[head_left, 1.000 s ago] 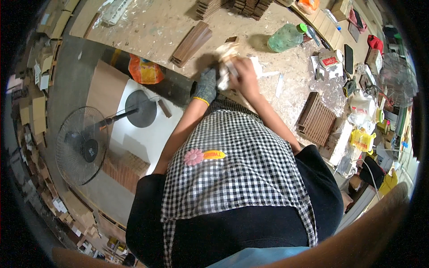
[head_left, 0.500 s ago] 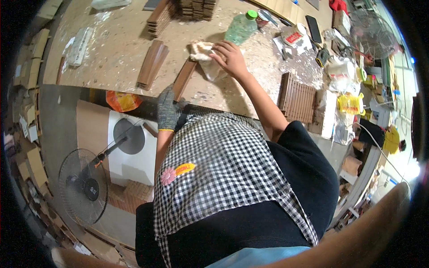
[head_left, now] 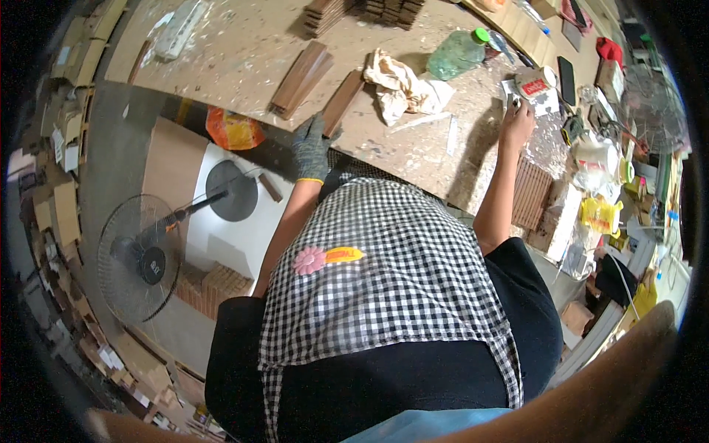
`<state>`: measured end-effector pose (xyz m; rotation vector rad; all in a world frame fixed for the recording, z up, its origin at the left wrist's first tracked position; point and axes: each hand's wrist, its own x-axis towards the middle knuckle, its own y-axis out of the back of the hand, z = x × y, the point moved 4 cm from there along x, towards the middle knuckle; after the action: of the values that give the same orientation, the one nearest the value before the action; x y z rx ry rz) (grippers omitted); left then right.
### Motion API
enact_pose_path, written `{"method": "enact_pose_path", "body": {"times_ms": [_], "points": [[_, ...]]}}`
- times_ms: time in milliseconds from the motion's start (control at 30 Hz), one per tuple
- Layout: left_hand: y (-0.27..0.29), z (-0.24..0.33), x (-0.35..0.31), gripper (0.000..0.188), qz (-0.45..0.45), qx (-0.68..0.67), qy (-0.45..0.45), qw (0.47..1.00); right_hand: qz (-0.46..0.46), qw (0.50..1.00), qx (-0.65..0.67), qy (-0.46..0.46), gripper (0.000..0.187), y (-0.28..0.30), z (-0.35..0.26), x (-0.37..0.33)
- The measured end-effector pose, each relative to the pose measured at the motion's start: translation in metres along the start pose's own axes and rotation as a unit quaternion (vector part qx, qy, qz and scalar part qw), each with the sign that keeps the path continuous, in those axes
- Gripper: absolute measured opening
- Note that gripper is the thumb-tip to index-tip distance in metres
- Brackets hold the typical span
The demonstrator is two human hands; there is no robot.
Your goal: The person polishes small rectangular wooden components by hand using a white cloth and a liquid from a bottle. The person picks up each piece, wipes the surfaces with the cloth, and then places it into a stack on the workbench.
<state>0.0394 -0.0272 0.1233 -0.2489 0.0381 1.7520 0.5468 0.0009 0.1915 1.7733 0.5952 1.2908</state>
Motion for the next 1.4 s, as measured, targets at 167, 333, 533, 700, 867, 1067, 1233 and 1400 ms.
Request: {"method": "enact_pose_path", "body": {"times_ms": [167, 333, 533, 700, 867, 1067, 1233, 1400], "points": [[-0.002, 0.013, -0.008, 0.040, 0.080, -0.128, 0.162, 0.975, -0.155, 0.653, 0.683, -0.289, 0.037, -0.003, -0.076, -0.041], [0.008, -0.011, -0.006, 0.040, 0.049, -0.120, 0.069, 0.989, -0.392, 0.472, 0.728, -0.306, 0.043, 0.013, -0.230, -0.097], [0.005, 0.003, -0.008, 0.041, 0.074, -0.089, 0.145, 0.983, -0.413, 0.603, 0.657, -0.184, 0.034, -0.051, -0.277, -0.092], [0.013, 0.006, -0.009, 0.041, 0.095, -0.076, 0.164, 0.979, -0.235, 0.846, 0.474, 0.065, 0.034, -0.025, -0.294, -0.076], [0.005, 0.010, -0.012, 0.035, 0.094, -0.169, 0.150, 0.970, -0.132, 0.881, 0.388, 0.236, 0.041, 0.002, -0.297, -0.104], [0.011, -0.008, -0.007, 0.035, 0.080, -0.153, 0.141, 0.975, -0.133, 0.908, 0.361, 0.166, 0.038, -0.018, -0.288, -0.082], [0.008, -0.003, -0.010, 0.034, 0.085, -0.184, 0.156, 0.967, -0.134, 0.893, 0.396, 0.165, 0.035, -0.018, -0.289, -0.085], [0.018, -0.019, 0.001, 0.035, 0.056, -0.148, 0.148, 0.976, -0.173, 0.866, 0.394, 0.253, 0.049, 0.009, -0.299, -0.118]]}}
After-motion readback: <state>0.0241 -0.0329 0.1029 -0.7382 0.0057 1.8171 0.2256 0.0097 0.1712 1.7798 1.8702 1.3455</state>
